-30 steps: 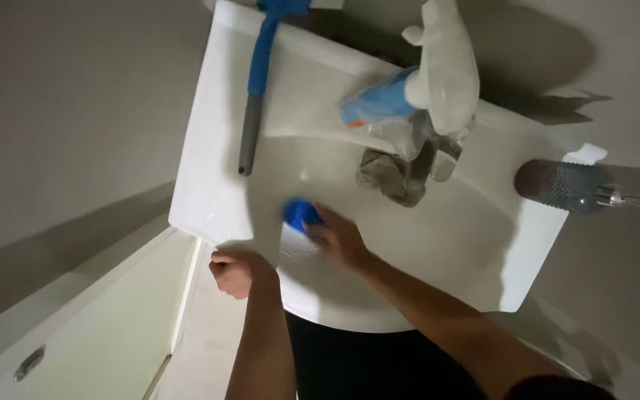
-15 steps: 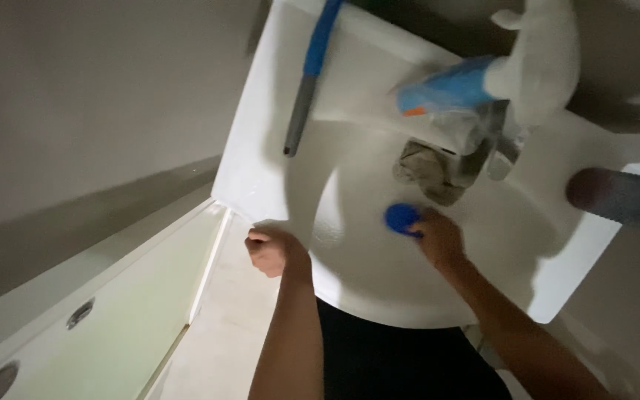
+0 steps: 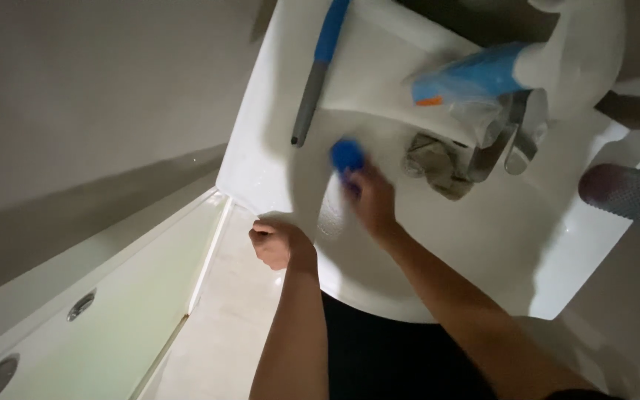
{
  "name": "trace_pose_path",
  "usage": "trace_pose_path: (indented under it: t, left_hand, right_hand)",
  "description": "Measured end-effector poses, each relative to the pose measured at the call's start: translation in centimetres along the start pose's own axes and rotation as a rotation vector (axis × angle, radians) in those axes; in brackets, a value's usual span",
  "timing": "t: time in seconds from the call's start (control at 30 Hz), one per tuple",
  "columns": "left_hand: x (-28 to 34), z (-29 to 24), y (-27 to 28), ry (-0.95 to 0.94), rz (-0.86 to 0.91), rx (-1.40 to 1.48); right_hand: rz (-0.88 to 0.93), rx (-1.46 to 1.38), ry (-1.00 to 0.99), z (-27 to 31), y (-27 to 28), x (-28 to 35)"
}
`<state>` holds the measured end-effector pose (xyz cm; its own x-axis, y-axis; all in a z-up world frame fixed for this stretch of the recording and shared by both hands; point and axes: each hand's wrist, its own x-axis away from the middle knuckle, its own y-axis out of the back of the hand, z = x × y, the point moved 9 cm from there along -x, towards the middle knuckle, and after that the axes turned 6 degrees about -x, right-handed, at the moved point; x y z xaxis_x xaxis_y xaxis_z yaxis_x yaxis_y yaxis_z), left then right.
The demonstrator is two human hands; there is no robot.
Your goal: The person cleans a white bathroom sink using a blue sponge and a spray bottle. They scrub the basin, faucet, and surrounding areas, occasionally moving a cloth and a spray bottle to access different parts of the sink.
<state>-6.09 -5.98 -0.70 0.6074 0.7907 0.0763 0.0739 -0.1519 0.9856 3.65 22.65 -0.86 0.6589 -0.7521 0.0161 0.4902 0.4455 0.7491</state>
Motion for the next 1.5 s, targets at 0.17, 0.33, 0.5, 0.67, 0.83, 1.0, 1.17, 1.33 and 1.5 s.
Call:
trace_pose_path:
  t: [0.17, 0.33, 0.5, 0.67, 0.83, 1.0, 1.17, 1.33, 1.5]
  left_hand:
    - [0.1, 0.1, -0.5, 0.016, 0.106, 0.080]
    - [0.1, 0.3, -0.6, 0.028, 0.081, 0.090]
    - [0.5, -0.5, 0.6, 0.025, 0.095, 0.102]
    - [0.7, -1.2, 1.2, -0.001, 0.047, 0.028]
    - [0.6, -1.6, 1.9, -0.033, 0.060, 0.065]
    - [0.2, -0.5, 0.7, -0.049, 0.043, 0.072]
    - [0.1, -0.6, 0.9, -0.029, 0.006, 0.045]
    - [-0.2, -1.2, 1.4, -0.049, 0.041, 0.098]
    - [-0.1, -0.8, 0.8, -0.073, 0.011, 0.100]
  right_hand:
    - [0.382, -0.204, -0.046, -3.0, 3.2, 6.2]
    - [0.276, 0.147, -0.058, -8.5, 2.1, 7.1]
    - [0.205, -0.247, 0.167, 1.9, -2.5, 1.4]
    - [-0.217, -0.207, 0.004, 4.1, -1.0, -2.2]
    - [0.094, -0.451, 0.192, 8.3, -0.7, 2.3]
    - [0.174, -0.394, 0.165, 0.6, -2.6, 0.1]
    - [0.009, -0.378, 0.156, 1.7, -3.3, 0.2]
    - [0.174, -0.450, 0.166, 6.2, -1.8, 3.2]
    - [0.087, 0.126, 0.234, -3.4, 0.4, 0.3]
